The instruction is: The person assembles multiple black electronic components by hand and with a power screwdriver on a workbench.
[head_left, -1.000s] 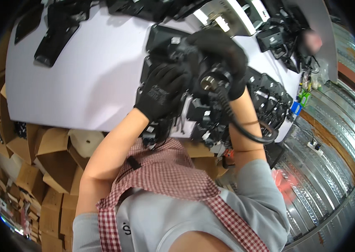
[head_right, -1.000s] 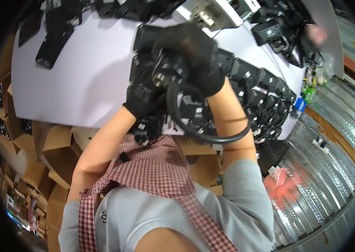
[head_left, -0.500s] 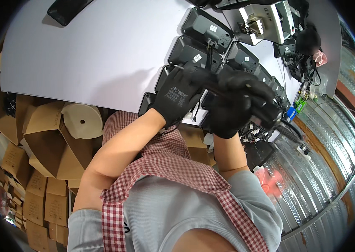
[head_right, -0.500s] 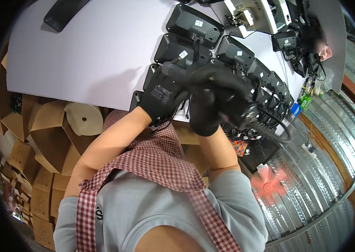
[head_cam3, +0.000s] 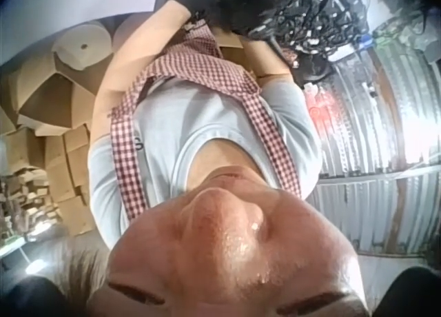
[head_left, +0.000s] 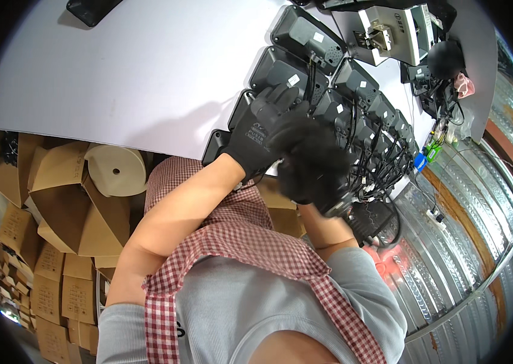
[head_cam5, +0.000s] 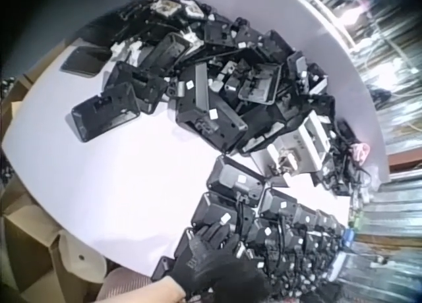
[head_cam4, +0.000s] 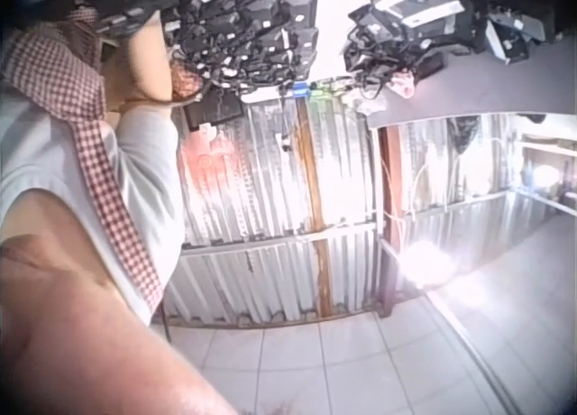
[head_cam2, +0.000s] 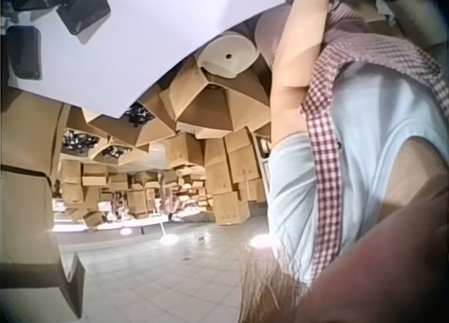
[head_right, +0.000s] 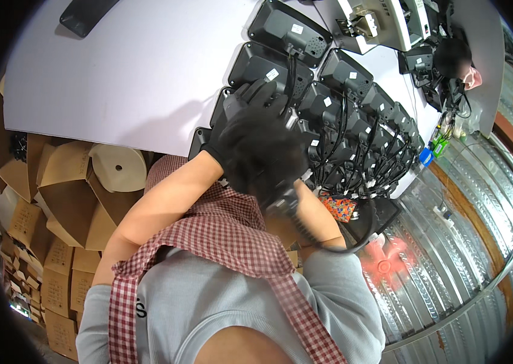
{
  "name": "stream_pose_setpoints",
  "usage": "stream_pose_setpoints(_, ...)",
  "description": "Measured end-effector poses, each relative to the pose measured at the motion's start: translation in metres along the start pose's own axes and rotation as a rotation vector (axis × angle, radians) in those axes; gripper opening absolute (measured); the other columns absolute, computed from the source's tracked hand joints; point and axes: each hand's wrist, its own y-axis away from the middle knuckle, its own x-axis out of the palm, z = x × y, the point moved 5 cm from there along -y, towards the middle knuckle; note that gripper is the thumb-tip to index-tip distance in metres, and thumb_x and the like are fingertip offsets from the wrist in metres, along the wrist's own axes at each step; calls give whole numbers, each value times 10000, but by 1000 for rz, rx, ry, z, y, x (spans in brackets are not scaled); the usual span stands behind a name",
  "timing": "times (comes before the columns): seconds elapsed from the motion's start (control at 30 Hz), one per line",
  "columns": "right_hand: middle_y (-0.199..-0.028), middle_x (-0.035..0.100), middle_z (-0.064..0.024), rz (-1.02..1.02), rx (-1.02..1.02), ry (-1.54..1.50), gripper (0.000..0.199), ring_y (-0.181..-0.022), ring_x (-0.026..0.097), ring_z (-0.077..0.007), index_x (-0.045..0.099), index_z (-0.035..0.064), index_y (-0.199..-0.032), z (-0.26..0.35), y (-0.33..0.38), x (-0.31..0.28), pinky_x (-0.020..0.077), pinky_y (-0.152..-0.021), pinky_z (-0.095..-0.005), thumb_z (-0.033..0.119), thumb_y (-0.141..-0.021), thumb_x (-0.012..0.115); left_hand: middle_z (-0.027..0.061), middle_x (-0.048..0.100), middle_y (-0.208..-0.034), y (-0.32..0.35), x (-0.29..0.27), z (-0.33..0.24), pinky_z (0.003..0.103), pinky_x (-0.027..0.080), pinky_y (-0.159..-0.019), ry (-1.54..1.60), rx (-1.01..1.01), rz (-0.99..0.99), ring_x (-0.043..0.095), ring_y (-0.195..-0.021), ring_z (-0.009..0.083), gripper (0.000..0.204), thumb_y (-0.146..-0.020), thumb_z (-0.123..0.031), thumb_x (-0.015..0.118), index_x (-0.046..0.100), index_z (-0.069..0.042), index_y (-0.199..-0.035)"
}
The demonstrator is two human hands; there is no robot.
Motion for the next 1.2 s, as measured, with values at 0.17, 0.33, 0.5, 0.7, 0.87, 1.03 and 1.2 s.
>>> stream_pose_setpoints(0.17,-977,687,-130,530,-392,88,208,-875,654,-337,672,47,-900,15,-7,31,542,-767,-469,142,-719,707,101,496,-1404,4,-3,-3,461,291,-1119,-91,44,-82,414,-1340,283,502,-869,-326,531,537,-161,-1343)
stream_pose_setpoints(0.33,-944,684,-124,321,-319,76,209,-866,657,-321,677,44,-896,6,-8,17,528,-797,-438,193,-751,657,91,466,-1430,10,1,1,453,225,-1161,-163,-41,-24,356,-1389,266,485,-885,-316,513,531,-168,-1348)
stream_pose_setpoints(0.5,-981,687,-153,60,95,87,254,-988,659,-340,699,45,-971,-21,-6,-11,516,-897,-474,204,-780,642,115,460,-1428,2,-2,4,436,238,-1174,149,-99,20,362,-1388,294,455,-914,-314,515,535,-154,-1339)
stream_pose_setpoints(0.7,-1003,679,-110,94,-107,-40,225,-995,650,-264,685,66,-1019,-27,-7,-1,511,-917,-400,93,-796,699,117,513,-1372,3,-6,7,420,331,-1124,601,-357,200,442,-1323,295,418,-898,-311,555,583,-127,-1272)
stream_pose_setpoints(0.87,-997,655,-144,-180,71,-274,416,-968,643,-311,618,27,-1111,-7,-29,-30,526,-851,-422,335,-839,687,163,524,-1303,-15,-7,-9,440,351,-1093,83,-82,181,463,-1274,325,549,-820,-277,618,533,-101,-1333)
stream_pose_setpoints(1.03,-1045,593,-158,-838,-405,-177,225,-937,614,-217,476,-7,-1090,25,-58,-130,547,-838,-374,142,-931,532,186,450,-1365,-17,-14,-18,502,307,-1105,-162,15,86,408,-1308,363,587,-810,-261,618,498,-83,-1357)
stream_pose_setpoints(1.2,-918,647,-153,-773,-568,119,168,-828,662,-224,508,21,-1067,23,-94,-163,569,-769,-346,17,-906,556,205,445,-1376,-18,-14,-21,517,287,-1112,-200,0,89,390,-1324,378,586,-820,-270,627,504,-84,-1362)
